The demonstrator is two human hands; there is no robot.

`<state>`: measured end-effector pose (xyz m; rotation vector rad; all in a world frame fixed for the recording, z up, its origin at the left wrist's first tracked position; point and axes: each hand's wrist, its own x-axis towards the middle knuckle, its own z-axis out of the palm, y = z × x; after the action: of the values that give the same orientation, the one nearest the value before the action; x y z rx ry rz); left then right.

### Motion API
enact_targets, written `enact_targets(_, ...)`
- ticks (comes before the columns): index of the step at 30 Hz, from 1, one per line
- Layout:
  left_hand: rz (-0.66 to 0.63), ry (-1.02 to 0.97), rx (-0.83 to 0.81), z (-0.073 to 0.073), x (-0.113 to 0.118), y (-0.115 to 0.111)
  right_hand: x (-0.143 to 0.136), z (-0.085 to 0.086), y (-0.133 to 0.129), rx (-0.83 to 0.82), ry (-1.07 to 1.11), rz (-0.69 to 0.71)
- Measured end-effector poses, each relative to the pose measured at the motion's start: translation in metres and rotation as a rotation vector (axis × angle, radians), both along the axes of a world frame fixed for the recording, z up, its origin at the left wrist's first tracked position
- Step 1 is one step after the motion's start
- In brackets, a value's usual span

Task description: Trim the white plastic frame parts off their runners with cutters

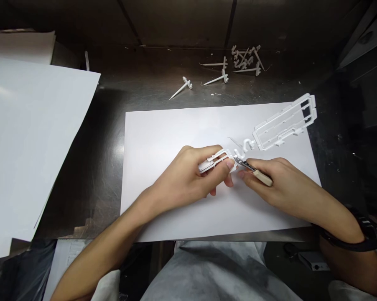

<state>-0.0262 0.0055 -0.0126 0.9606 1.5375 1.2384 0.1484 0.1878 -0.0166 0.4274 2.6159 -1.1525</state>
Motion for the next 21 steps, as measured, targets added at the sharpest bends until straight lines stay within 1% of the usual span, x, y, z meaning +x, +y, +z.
enact_targets(6,-0.015,-0.045,-0.041,-0.003,-0.003,0.001,0.001,-0.004,-0.001,0.038,0.008,-0.048)
enact_targets(11,-0.070,-0.042,-0.084,-0.003,-0.009,-0.001,0.002,-0.003,0.000,-0.023,-0.015,-0.072)
enact_targets(14,-0.057,-0.029,-0.083,-0.002,-0.012,-0.004,0.006,0.006,0.005,-0.105,-0.028,-0.046)
enact_targets(17,-0.028,-0.022,-0.039,-0.003,-0.014,-0.006,0.014,0.021,0.014,-0.182,-0.011,0.012)
enact_targets(18,-0.018,-0.026,-0.018,-0.003,-0.015,-0.006,0.018,0.026,0.018,-0.182,0.018,0.003)
enact_targets(19,-0.004,-0.031,0.004,-0.004,-0.016,-0.007,0.022,0.030,0.021,-0.154,0.061,-0.035)
enact_targets(20,0.017,-0.036,0.028,-0.004,-0.017,-0.007,0.026,0.031,0.025,-0.089,0.113,-0.099)
enact_targets(21,0.045,-0.047,0.057,-0.005,-0.018,-0.007,0.030,0.031,0.029,0.010,0.157,-0.168)
